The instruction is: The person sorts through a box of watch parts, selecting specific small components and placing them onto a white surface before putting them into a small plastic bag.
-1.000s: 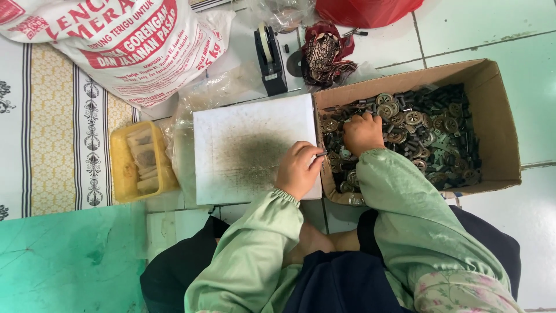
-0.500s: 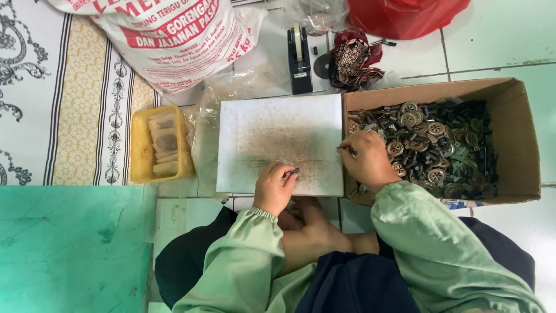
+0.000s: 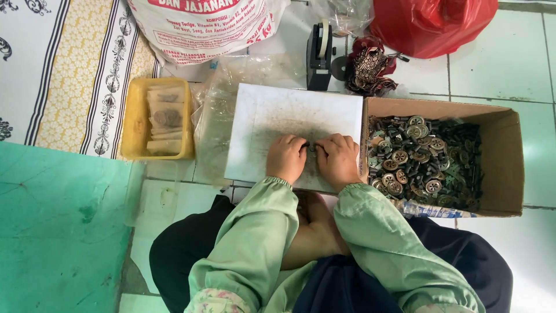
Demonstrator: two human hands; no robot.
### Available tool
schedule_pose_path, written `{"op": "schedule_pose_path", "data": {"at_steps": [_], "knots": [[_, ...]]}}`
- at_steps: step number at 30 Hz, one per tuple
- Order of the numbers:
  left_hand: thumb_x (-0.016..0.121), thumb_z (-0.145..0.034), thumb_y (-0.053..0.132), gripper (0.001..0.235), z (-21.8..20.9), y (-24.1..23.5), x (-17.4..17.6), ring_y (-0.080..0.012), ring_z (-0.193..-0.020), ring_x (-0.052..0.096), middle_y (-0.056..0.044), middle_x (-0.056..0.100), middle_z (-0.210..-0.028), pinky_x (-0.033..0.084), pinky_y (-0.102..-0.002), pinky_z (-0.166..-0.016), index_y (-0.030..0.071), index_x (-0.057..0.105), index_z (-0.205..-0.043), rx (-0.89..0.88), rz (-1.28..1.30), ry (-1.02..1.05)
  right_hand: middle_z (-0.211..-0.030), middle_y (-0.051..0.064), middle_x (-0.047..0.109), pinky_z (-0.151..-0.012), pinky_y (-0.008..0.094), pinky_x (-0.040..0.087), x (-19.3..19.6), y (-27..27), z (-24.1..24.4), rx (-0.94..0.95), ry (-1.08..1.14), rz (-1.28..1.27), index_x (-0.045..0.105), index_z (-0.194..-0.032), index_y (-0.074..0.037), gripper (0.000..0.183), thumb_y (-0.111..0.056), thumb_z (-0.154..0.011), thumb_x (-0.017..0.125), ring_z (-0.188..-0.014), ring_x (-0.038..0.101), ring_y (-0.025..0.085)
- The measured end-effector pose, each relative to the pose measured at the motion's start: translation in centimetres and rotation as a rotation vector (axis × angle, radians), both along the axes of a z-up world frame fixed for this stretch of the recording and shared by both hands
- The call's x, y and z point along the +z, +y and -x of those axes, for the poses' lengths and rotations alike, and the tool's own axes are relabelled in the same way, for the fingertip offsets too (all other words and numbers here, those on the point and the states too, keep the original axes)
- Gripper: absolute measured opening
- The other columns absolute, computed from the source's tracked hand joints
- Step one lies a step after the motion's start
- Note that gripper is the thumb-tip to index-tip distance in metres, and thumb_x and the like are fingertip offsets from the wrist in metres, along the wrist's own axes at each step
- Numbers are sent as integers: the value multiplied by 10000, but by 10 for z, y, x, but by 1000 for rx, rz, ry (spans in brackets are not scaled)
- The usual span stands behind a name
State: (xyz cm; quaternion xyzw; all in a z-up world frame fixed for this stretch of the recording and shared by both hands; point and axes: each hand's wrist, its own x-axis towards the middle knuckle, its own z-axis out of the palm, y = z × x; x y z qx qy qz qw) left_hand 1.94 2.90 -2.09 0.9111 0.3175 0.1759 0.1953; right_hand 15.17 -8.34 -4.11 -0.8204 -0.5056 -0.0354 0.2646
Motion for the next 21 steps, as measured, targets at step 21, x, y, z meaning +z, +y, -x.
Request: {"op": "schedule_pose_path", "data": {"at_steps": [21], "knots": [[623,-994,180,209,0,-27,25,-309,-1074,691,-114,667,-1048,572,-431,-945,70,716,-1144,-68,78,-14,-1087,-20,603,-972,395,418,1,-41,7,27,-13,-13,753,-1046,-236,206,-262,-842,753,-1147,554,231]]}}
